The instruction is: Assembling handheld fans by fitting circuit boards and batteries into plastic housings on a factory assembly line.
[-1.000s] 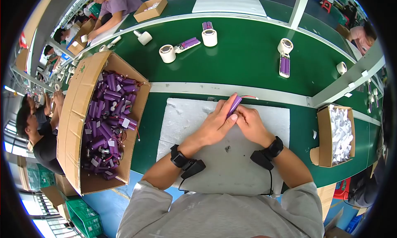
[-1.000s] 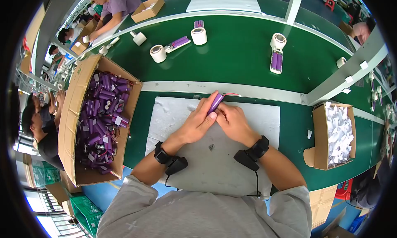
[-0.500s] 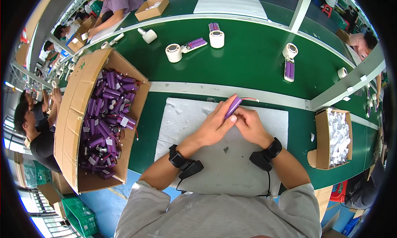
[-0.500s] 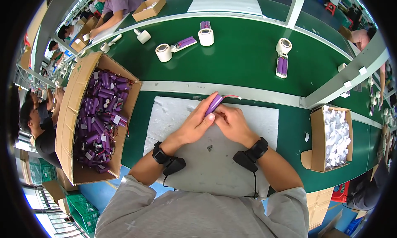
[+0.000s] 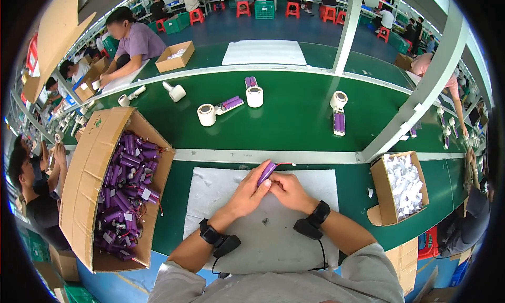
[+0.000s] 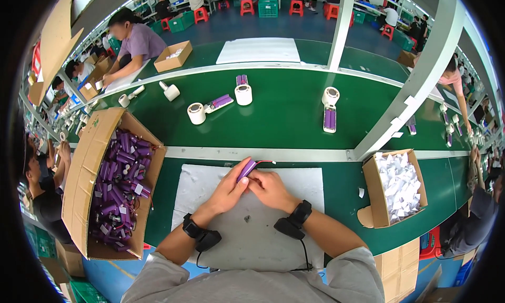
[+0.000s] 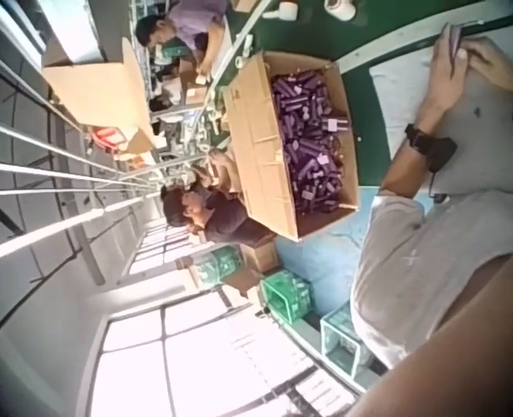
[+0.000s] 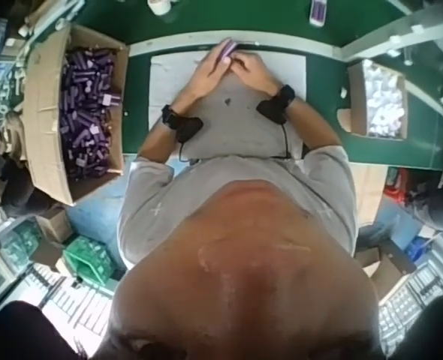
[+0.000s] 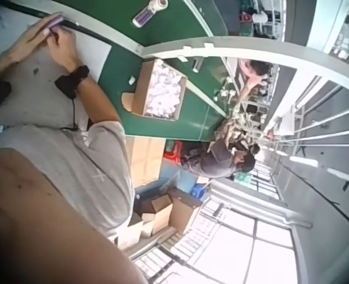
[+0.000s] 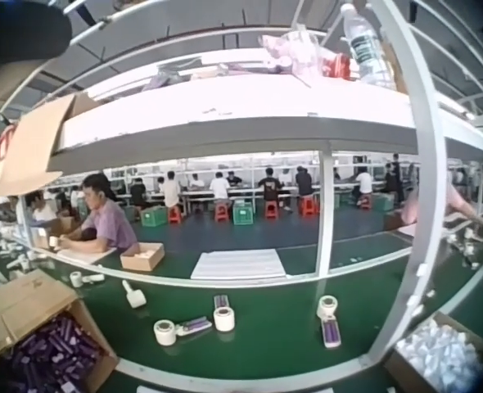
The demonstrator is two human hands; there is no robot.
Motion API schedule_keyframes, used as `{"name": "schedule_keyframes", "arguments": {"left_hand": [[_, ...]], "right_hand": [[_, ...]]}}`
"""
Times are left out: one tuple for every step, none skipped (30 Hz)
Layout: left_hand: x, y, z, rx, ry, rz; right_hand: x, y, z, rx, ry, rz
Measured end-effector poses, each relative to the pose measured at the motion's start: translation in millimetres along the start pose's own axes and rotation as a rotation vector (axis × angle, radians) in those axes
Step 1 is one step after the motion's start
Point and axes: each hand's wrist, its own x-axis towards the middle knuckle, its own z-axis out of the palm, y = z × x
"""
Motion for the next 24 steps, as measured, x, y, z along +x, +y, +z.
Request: {"name": "schedule_keyframes", "arguments": {"left_hand": [[-0.4,-0.1,0.6,-0.001,0.001,0.010],[-0.9,-0.4,1.4,0.033,-0.001,0.042],[-1.2,-0.5,2.2,0.066,-0.002,0.073],[-0.5,0.3,2.0,0.100,-0.001,0.103],[0.2,2.4,1.7,0.101,0.003,0.108],[0.1,4.4,1.6,0.092,-0.014,0.087],[0.0,7.4,1.3,0.084,-0.031,0.065],[0.0,9.7,1.0,0.075,-0.048,0.043],[-0.4,11.0,1.2,0.072,-0.044,0.045],[-0.8,12.1,1.0,0.075,-0.037,0.047],[-1.0,12.8,0.8,0.077,-0.030,0.049],[-1.2,12.9,0.9,0.079,-0.024,0.051],[-1.0,11.5,1.3,0.076,-0.021,0.052],[-0.7,8.8,1.3,0.069,-0.006,0.061],[-0.2,7.5,1.2,0.063,0.008,0.070],[0.0,6.6,1.3,0.057,0.021,0.079],[-0.1,5.9,1.7,0.056,0.023,0.079],[-0.1,7.0,1.8,0.034,0.020,0.064],[0.1,7.6,1.4,0.012,0.017,0.049],[0.3,8.0,0.9,-0.009,0.014,0.034],[0.6,7.3,0.5,-0.008,0.015,0.033],[1.1,5.8,0.2,-0.030,0.018,0.028],[1.6,4.0,-0.2,-0.052,0.021,0.023],[1.3,2.6,0.6,-0.075,0.019,0.014]], "right_hand": [[0.8,-1.7,-1.0,-0.020,-0.009,0.003],[1.4,-3.1,-2.1,-0.040,-0.019,0.006],[1.5,-4.0,-3.3,-0.058,-0.030,0.010],[1.7,-2.9,-3.9,-0.063,-0.030,0.006],[0.9,-0.1,-4.1,-0.058,-0.032,0.013],[0.0,3.0,-4.1,-0.053,-0.035,0.021],[-0.5,5.1,-3.9,-0.047,-0.038,0.030],[-0.4,5.8,-3.6,-0.051,-0.040,0.028],[-0.9,6.3,-3.2,-0.045,-0.032,0.009],[-1.3,6.8,-2.7,-0.038,-0.025,-0.009],[-1.5,7.7,-2.2,-0.032,-0.017,-0.026],[-1.5,10.1,-1.4,-0.035,-0.020,-0.026],[-1.2,13.6,-0.3,-0.026,-0.012,-0.031],[-0.4,15.8,1.1,-0.014,-0.003,-0.037],[0.1,16.1,1.6,-0.003,0.006,-0.043],[-0.2,16.2,1.1,-0.004,0.004,-0.043],[-0.5,16.1,0.3,-0.015,-0.004,-0.038],[-0.5,14.5,-0.7,-0.027,-0.012,-0.034],[0.2,12.5,-1.1,-0.037,-0.020,-0.029],[0.6,8.5,-1.6,-0.036,-0.021,-0.031],[0.6,2.5,-2.4,-0.038,-0.032,-0.016],[0.9,-3.8,-3.1,-0.040,-0.044,-0.001],[1.6,-6.6,-3.1,-0.041,-0.055,0.013],[0.8,-3.6,-2.5,-0.037,-0.054,0.017]]}}
